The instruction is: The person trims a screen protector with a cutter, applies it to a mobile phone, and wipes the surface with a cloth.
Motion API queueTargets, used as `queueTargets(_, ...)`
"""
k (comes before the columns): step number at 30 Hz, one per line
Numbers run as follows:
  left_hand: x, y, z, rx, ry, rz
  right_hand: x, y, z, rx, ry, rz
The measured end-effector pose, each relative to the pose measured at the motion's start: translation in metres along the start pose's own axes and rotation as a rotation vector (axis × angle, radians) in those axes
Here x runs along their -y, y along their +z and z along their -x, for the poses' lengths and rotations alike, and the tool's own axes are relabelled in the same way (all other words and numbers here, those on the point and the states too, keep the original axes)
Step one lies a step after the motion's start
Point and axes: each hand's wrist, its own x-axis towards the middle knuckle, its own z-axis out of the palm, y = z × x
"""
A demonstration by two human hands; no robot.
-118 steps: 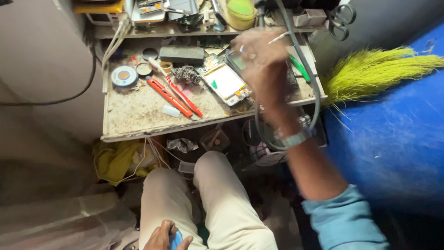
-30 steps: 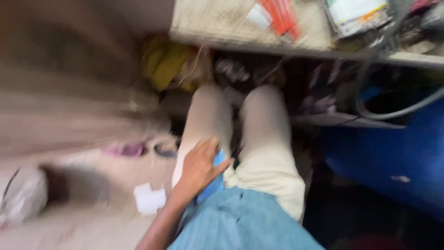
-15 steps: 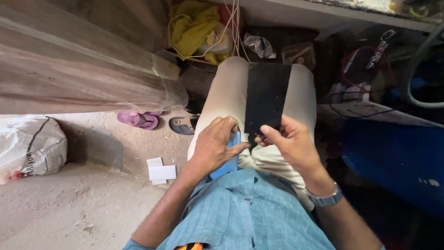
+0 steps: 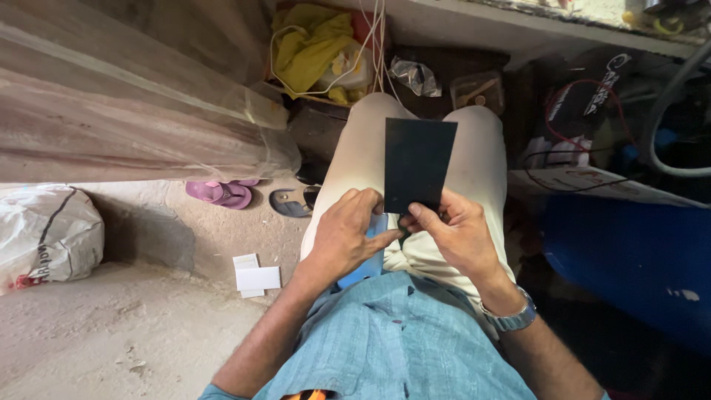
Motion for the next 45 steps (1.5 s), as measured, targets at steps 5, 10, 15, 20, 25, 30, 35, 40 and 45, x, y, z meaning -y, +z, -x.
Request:
queueTargets(5, 0.0, 0.001, 0.001, 0.015, -0.027, -0.007, -0.001, -0.002, -0.002, 0.015, 0.039, -0.011)
queueTargets(10, 0.002, 0.002, 0.0, -0.012, 0.001, 0.006, -0.001, 0.002, -0.001, -0.001, 0.056, -0.051)
queueTargets(15, 0.003, 0.004, 0.001, -0.003, -0.023, 0.002, -0.003, 0.001, 0.001, -0.023, 0.04, 0.002)
queueTargets(20, 0.003, 0.003, 0.0, -0.005, -0.025, -0.004, -0.004, 0.002, -0.003, -0.011, 0.057, -0.01)
queueTargets(25, 0.002, 0.004, 0.001, -0.051, -0.019, 0.013, 0.0, -0.001, -0.005, 0.024, 0.062, 0.025)
queueTargets(30, 0.001, 0.005, 0.0, -0.029, -0.034, 0.012, 0.016, -0.006, -0.016, 0.143, 0.12, 0.157)
queueTargets(35, 0.003, 0.007, 0.005, -0.021, -0.063, 0.01, 0.036, -0.005, -0.031, 0.236, 0.164, 0.432)
queueTargets(40, 0.007, 0.016, 0.008, -0.037, -0.149, 0.03, 0.044, -0.004, -0.042, 0.308, 0.113, 0.569)
queueTargets(45, 0.013, 0.024, 0.013, -0.07, -0.166, 0.029, 0.044, 0.002, -0.047, 0.341, 0.08, 0.528)
